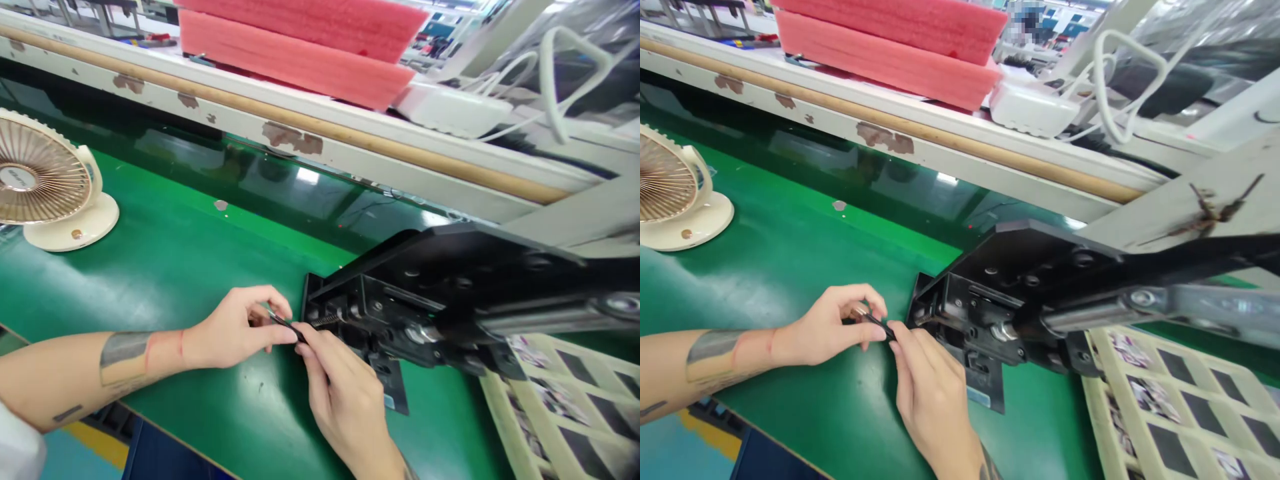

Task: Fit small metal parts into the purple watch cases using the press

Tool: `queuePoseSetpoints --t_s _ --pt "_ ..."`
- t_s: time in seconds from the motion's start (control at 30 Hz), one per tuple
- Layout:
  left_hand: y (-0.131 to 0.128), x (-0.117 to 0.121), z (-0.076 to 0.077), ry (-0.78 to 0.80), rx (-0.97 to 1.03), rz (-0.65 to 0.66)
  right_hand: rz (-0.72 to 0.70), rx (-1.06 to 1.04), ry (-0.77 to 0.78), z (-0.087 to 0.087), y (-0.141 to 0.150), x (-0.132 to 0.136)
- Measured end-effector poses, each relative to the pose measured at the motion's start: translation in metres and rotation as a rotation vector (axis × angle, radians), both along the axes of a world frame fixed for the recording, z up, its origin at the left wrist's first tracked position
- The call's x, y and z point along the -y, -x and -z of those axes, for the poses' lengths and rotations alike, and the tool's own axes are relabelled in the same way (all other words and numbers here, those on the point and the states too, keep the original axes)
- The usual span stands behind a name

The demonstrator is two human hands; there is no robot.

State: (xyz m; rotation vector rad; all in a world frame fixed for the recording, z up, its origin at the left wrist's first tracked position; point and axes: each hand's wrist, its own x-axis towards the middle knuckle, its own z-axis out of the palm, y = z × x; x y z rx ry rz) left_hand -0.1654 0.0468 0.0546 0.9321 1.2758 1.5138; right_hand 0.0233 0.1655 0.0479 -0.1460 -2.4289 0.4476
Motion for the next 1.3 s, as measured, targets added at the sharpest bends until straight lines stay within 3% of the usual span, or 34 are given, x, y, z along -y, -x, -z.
queuePoseSetpoints --t_s 0.1,0.3,0.5,0.63,0.77,1.1,1.3 --pt "-0.001 -0.001 -0.001 -0.03 0.151 0.018 0.001 0.02 -0.001 0.003 0.0 0.002" --pt "0.002 -0.002 -0.001 0.02 0.13 -0.051 0.064 -0.056 0.103 -0.009 0.002 0.012" --pt "0.003 -0.001 -0.001 0.028 0.178 0.043 0.069 -0.067 0.168 -0.012 0.003 0.01" --pt "-0.001 0.001 -0.002 0.022 0.118 -0.018 0.056 -0.027 0.147 -0.007 0.002 0.009" --pt "-0.002 0.004 -0.001 0.018 0.1 0.0 0.071 -0.022 0.086 -0.004 0.0 0.008" --pt "0.001 0.003 -0.001 0.068 0.091 0.006 0.069 0.049 0.179 -0.005 0.001 0.01" --pt "0.0 0.004 -0.002 0.044 0.022 -0.025 0.043 0.046 0.132 -0.007 0.0 0.009"
